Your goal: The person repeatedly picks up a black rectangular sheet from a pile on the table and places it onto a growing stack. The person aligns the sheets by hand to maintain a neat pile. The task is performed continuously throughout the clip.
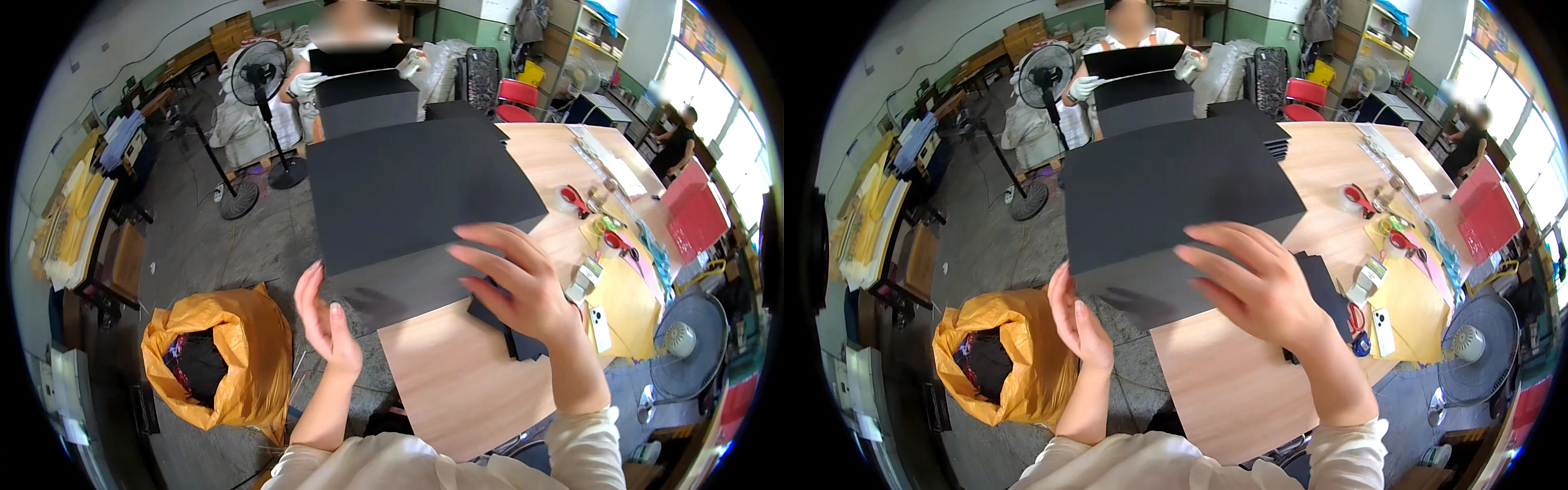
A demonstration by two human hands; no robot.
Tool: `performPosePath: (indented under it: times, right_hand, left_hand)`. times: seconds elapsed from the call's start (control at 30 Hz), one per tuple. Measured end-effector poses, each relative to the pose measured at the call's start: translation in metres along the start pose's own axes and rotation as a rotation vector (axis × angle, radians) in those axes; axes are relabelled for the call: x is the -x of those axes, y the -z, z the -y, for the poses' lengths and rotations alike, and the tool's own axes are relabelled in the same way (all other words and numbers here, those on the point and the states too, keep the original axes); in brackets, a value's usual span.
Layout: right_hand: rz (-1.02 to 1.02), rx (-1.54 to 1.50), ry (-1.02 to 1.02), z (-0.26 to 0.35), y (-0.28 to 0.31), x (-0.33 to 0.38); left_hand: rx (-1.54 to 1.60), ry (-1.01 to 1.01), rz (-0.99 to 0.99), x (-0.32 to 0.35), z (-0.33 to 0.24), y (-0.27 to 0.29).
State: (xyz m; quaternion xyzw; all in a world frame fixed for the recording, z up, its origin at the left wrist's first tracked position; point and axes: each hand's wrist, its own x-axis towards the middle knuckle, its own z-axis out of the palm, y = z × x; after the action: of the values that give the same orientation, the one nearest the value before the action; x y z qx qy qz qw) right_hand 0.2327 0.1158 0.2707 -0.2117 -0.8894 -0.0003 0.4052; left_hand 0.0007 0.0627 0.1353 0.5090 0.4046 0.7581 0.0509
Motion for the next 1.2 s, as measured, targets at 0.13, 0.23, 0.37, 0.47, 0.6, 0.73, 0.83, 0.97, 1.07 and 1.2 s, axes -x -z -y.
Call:
performPosePath:
  times: [0.13,0.23,0.37,0.47,0.6,0.73,0.83,0.97,1.07,1.2]
  right_hand:
    - [0.142,0.029,0.148,-0.003,-0.032,-0.052]
    - [0.200,0.046,0.175,-0.012,-0.050,-0.059]
    - [0.266,-0.004,0.127,-0.014,-0.054,-0.062]
    - [0.299,-0.064,0.094,-0.014,-0.051,-0.067]
    - [0.362,-0.204,-0.006,-0.019,-0.048,-0.073]
    - [0.369,-0.270,-0.065,-0.023,-0.048,-0.076]
    - [0.307,-0.282,-0.063,-0.026,-0.052,-0.074]
    - [0.311,-0.310,-0.073,-0.028,-0.053,-0.074]
    - [0.322,-0.315,-0.080,-0.028,-0.052,-0.074]
    - [0.316,-0.309,-0.075,-0.027,-0.052,-0.075]
  left_hand:
    - [0.121,0.017,-0.028,-0.012,0.001,-0.011]
    - [0.158,0.029,-0.052,-0.014,0.003,-0.012]
    - [0.177,0.008,-0.047,-0.020,0.005,-0.005]
    - [0.180,-0.025,-0.023,-0.026,0.006,-0.004]
    - [0.118,-0.093,0.051,-0.036,0.005,-0.003]
    - [-0.001,-0.183,0.165,-0.046,0.004,-0.006]
    - [-0.035,-0.200,0.168,-0.047,0.005,-0.008]
    - [-0.062,-0.205,0.164,-0.045,0.007,-0.009]
    - [-0.058,-0.211,0.164,-0.044,0.009,-0.010]
    - [-0.003,-0.205,0.141,-0.042,0.011,-0.011]
